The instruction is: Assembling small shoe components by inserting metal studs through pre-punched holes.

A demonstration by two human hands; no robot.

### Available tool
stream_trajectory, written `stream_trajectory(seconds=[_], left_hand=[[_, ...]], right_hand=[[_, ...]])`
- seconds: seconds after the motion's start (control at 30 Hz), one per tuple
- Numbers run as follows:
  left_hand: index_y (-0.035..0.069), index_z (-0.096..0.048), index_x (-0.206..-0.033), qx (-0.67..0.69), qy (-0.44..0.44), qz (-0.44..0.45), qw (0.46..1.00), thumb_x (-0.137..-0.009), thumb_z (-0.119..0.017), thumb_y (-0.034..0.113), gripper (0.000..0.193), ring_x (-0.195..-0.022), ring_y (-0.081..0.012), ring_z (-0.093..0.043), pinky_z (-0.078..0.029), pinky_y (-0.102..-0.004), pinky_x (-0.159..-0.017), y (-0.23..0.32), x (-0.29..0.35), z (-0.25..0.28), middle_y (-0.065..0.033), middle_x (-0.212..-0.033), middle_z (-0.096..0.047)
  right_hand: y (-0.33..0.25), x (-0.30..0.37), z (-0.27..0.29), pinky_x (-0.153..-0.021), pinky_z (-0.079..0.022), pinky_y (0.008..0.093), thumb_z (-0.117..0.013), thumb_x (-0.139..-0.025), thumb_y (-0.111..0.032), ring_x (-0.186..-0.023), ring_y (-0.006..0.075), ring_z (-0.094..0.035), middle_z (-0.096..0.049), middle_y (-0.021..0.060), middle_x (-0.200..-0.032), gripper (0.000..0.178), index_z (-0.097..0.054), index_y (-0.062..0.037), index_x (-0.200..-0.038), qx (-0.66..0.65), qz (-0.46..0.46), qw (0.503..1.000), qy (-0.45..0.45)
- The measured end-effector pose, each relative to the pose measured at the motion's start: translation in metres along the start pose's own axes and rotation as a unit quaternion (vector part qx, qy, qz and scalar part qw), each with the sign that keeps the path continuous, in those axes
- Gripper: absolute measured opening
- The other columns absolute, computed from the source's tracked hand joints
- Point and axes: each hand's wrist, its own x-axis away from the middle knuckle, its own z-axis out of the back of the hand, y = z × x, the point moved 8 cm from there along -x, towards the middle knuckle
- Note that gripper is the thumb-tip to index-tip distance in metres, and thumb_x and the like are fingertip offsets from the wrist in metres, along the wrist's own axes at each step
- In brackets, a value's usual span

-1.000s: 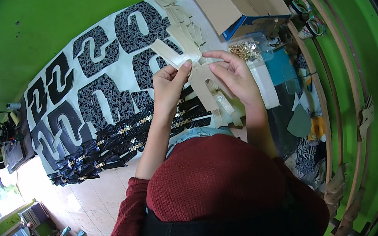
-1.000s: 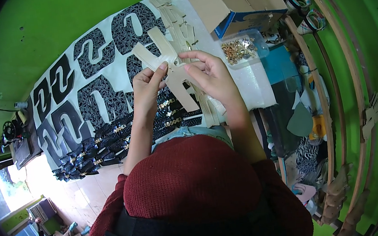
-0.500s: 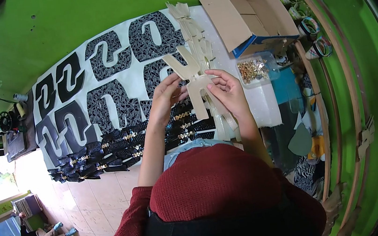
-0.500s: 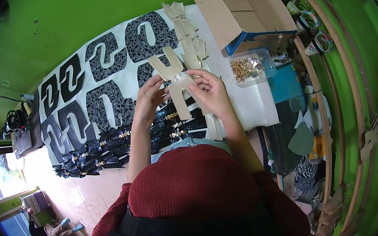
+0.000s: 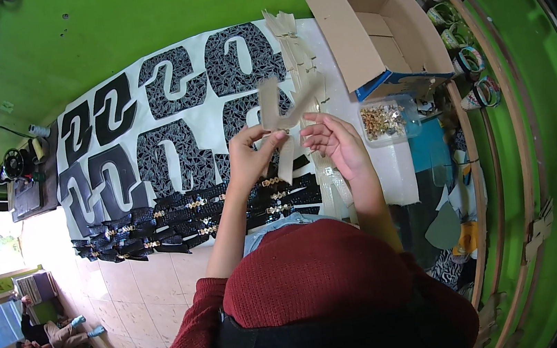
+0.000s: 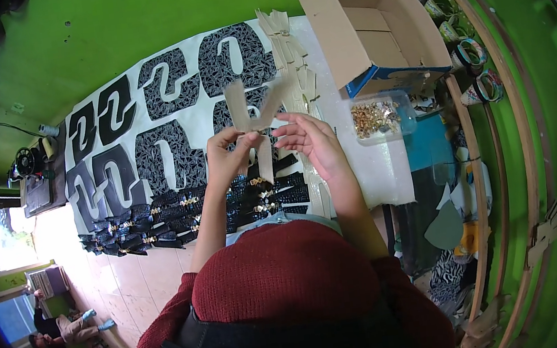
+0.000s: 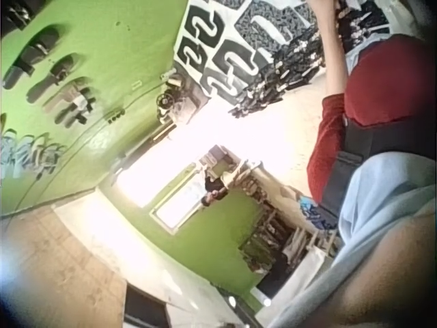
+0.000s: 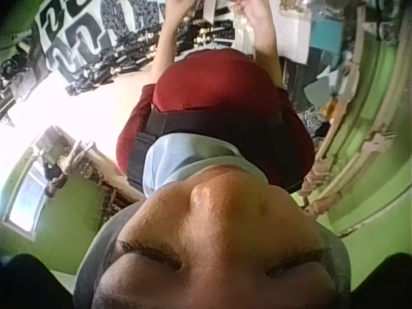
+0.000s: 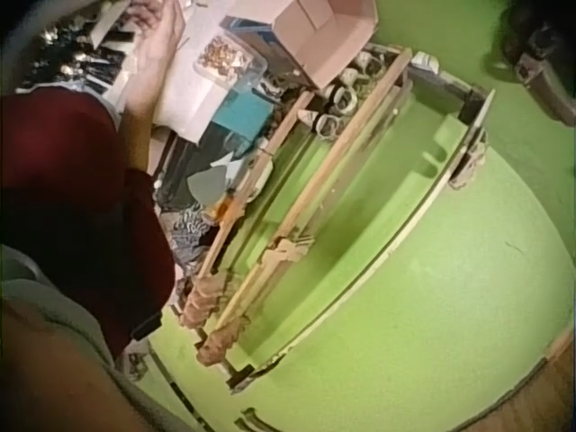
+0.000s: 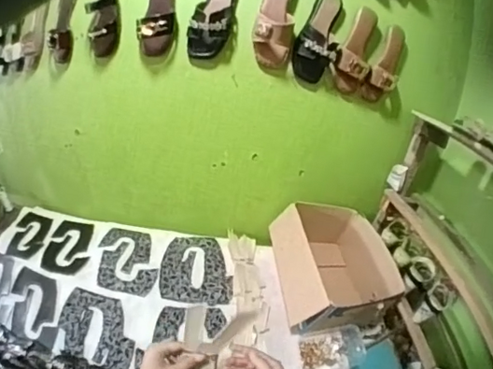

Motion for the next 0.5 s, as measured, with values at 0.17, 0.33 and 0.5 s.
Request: stream_trajectory(seconds=[0.17,0.33,0.5], left_hand=[[-0.004,-0.062,-0.085,0.274,0.03,0.085,0.958,-0.083,-0.064,0.012,0.016,-0.065,-0.0025,-0.055,-0.041,-0.0132,-0.055,-0.01,0.001,-0.002,-0.005,-0.076,-0.064],[-0.004,-0.062,-0.086,0.276,0.045,0.106,0.954,-0.083,-0.064,0.012,0.016,-0.064,-0.0029,-0.056,-0.042,-0.0141,-0.055,-0.02,0.004,-0.002,-0.0047,-0.076,-0.065],[-0.002,-0.063,-0.086,0.285,0.062,0.108,0.95,-0.088,-0.058,0.021,0.024,-0.062,-0.0016,-0.051,-0.04,-0.0158,-0.056,-0.019,0.007,-0.003,0.0006,-0.073,-0.062]], right_hand=[[0.003,-0.008,0.012,-0.071,-0.045,0.0202,-0.047,-0.091,-0.017,-0.077,0.0086,-0.057,-0.062,0.0072,-0.095,0.029,-0.054,-0.0014,-0.114,0.1,0.003,0.992,0.077],[0.017,-0.016,-0.004,-0.071,-0.041,0.0198,-0.051,-0.089,-0.018,-0.084,0.0068,-0.055,-0.062,0.0026,-0.1,0.029,-0.055,-0.0043,-0.114,0.184,0.001,0.98,0.072],[0.028,-0.022,-0.01,-0.079,-0.044,0.0202,-0.057,-0.086,-0.01,-0.088,0.0087,-0.056,-0.061,0.0048,-0.098,0.025,-0.056,0.0018,-0.108,0.172,0.025,0.983,0.06]])
